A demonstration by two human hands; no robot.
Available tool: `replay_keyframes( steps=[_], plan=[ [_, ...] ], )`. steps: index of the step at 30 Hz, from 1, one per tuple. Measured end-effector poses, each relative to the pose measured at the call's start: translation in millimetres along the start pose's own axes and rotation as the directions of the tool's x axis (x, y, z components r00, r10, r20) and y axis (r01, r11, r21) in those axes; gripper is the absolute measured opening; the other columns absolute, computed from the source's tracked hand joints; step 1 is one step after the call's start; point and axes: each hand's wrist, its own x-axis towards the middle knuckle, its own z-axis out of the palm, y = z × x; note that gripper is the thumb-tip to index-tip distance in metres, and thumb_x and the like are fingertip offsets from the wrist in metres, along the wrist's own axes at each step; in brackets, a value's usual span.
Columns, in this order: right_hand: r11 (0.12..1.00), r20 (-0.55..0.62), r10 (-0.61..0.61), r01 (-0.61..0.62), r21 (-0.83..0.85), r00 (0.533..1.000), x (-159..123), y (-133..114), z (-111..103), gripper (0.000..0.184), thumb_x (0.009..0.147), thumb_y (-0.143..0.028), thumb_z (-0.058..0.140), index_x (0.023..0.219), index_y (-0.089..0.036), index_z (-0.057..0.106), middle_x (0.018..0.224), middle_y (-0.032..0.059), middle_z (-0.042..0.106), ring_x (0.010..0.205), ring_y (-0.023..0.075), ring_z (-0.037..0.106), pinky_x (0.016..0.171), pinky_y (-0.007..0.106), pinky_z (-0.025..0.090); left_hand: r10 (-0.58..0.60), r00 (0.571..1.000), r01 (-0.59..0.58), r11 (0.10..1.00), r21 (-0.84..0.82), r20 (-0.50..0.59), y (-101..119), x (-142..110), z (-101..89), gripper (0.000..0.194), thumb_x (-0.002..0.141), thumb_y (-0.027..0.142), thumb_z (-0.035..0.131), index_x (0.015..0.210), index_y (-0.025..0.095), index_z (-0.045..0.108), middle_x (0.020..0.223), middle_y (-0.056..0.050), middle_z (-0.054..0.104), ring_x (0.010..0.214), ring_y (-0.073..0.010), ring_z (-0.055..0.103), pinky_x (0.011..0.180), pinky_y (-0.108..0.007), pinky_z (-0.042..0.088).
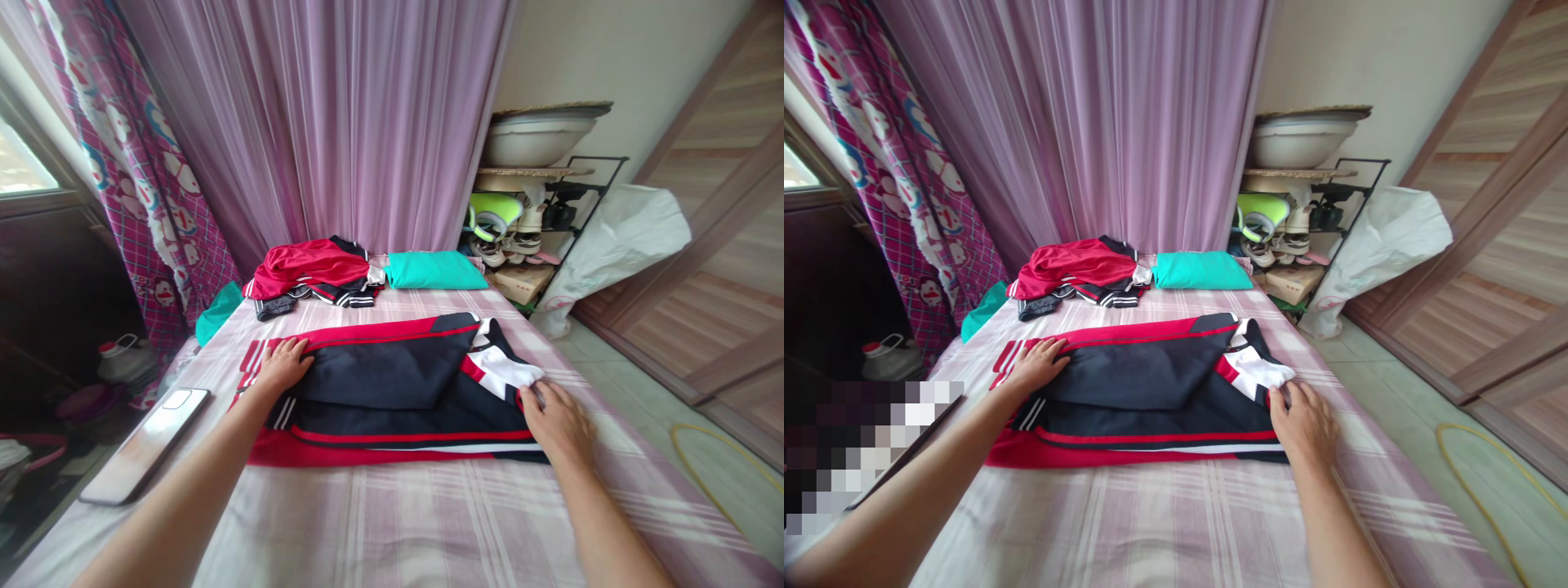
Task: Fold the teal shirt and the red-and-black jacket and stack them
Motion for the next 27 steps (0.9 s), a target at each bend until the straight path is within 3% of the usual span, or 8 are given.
replay_keyframes(
  steps=[5,11,13,16,20,22,24,27],
  plan=[
    [0.998,0.115,0.002,0.004,-0.056,0.993,12,7,2,0.054,0.091,-0.054,0.036,0.121,-0.023,0.069,0.141,0.0127,0.055,0.126,0.0355,0.050,0.099,0.052,0.044,-0.012,1.000,0.012,1.000,0.022,0.020,4,-3,-4.1,0.054,0.095,0.048,0.037,0.144,0.028,0.048,0.155,-0.010,0.044,0.143,-0.0314,0.037,0.115,-0.057,0.025],
    [0.992,0.256,0.079,-0.050,-0.117,0.963,27,-13,-18,0.068,0.092,-0.063,0.025,0.125,-0.020,0.066,0.133,0.0177,0.061,0.121,0.0371,0.056,0.096,0.052,0.046,0.058,0.995,-0.063,0.996,0.061,0.076,-5,14,-35.1,0.054,0.091,0.056,0.040,0.131,0.027,0.061,0.143,-0.011,0.057,0.134,-0.0341,0.048,0.111,-0.055,0.031],
    [0.989,0.276,0.110,-0.079,-0.122,0.955,29,-23,-28,0.067,0.092,-0.064,0.027,0.124,-0.020,0.066,0.125,0.0185,0.066,0.115,0.0376,0.060,0.092,0.050,0.048,0.048,0.997,-0.053,0.996,0.078,0.065,-16,24,-44.1,0.060,0.090,0.058,0.041,0.137,0.023,0.056,0.147,-0.014,0.053,0.136,-0.0340,0.046,0.111,-0.052,0.032],
    [0.992,0.265,0.082,-0.053,-0.114,0.961,29,-37,-39,0.051,0.093,-0.056,0.035,0.110,-0.023,0.070,0.111,0.0175,0.071,0.105,0.0371,0.064,0.082,0.047,0.050,-0.040,0.992,0.028,0.995,0.100,0.119,-33,35,-48.3,0.081,0.084,0.063,0.051,0.148,0.016,0.042,0.153,-0.020,0.043,0.142,-0.0380,0.038,0.115,-0.054,0.026],
    [0.994,0.092,-0.101,0.105,-0.038,0.991,25,-63,-46,0.039,0.095,-0.033,0.037,0.100,-0.018,0.072,0.113,0.0188,0.070,0.107,0.0345,0.062,0.088,0.044,0.048,-0.067,0.975,0.051,0.995,0.081,0.212,-49,39,-38.7,0.086,0.083,0.069,0.048,0.150,0.016,0.040,0.151,-0.020,0.045,0.141,-0.0424,0.037,0.114,-0.060,0.021],
    [0.968,-0.021,-0.247,0.248,0.037,0.969,18,-84,-46,0.036,0.094,-0.028,0.039,0.103,-0.017,0.072,0.124,0.0168,0.067,0.116,0.0325,0.058,0.098,0.042,0.045,-0.062,0.977,0.045,0.995,0.086,0.206,-52,38,-31.7,0.084,0.083,0.070,0.043,0.149,0.018,0.042,0.151,-0.019,0.046,0.141,-0.0418,0.038,0.112,-0.060,0.025],
    [0.906,-0.089,-0.403,0.410,0.102,0.911,3,-109,-45,0.034,0.093,-0.024,0.041,0.105,-0.019,0.073,0.133,0.0128,0.064,0.127,0.0298,0.052,0.107,0.041,0.040,-0.057,0.982,0.040,0.995,0.097,0.179,-54,38,-26.2,0.084,0.082,0.072,0.041,0.147,0.018,0.045,0.150,-0.020,0.048,0.140,-0.0406,0.040,0.110,-0.057,0.031],
    [0.771,-0.004,-0.625,0.618,0.152,0.781,-35,-147,-44,0.032,0.091,-0.020,0.045,0.102,-0.024,0.074,0.136,0.0072,0.063,0.134,0.0284,0.045,0.109,0.046,0.036,-0.040,0.990,0.027,0.995,0.099,0.138,-54,36,-24.5,0.085,0.081,0.073,0.040,0.143,0.016,0.050,0.145,-0.021,0.053,0.134,-0.0396,0.047,0.107,-0.052,0.036]
  ],
)
